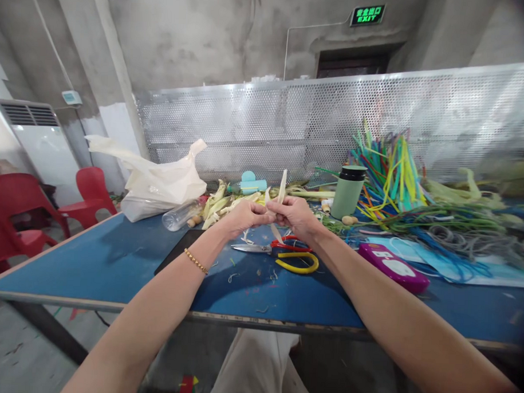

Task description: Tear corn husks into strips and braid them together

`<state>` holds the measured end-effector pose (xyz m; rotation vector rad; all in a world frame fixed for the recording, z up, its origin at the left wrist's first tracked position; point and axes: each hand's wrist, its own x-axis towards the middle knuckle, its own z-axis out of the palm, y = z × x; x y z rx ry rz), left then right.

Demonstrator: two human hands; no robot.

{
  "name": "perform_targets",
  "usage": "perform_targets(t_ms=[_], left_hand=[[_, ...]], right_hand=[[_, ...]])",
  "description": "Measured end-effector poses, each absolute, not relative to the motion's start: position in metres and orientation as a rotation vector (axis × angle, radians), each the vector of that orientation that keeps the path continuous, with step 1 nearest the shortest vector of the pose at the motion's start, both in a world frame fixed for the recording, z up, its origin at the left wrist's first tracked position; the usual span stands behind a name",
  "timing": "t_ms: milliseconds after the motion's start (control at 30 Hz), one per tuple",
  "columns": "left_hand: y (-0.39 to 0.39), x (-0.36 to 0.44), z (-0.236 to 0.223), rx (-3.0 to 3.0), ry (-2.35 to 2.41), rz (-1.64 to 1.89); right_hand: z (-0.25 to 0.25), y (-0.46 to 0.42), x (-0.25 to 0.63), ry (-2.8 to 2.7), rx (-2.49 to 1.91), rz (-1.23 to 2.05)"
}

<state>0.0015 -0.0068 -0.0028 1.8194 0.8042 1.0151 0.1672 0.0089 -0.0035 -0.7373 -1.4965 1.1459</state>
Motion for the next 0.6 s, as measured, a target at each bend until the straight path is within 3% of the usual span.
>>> perform_targets(t_ms=[600], left_hand=[[-0.0037, 0.005, -0.0051, 1.656, 0.752, 1.064]], right_hand=[[-0.0047, 0.0101, 0.1661, -1.378, -0.709, 1.232]])
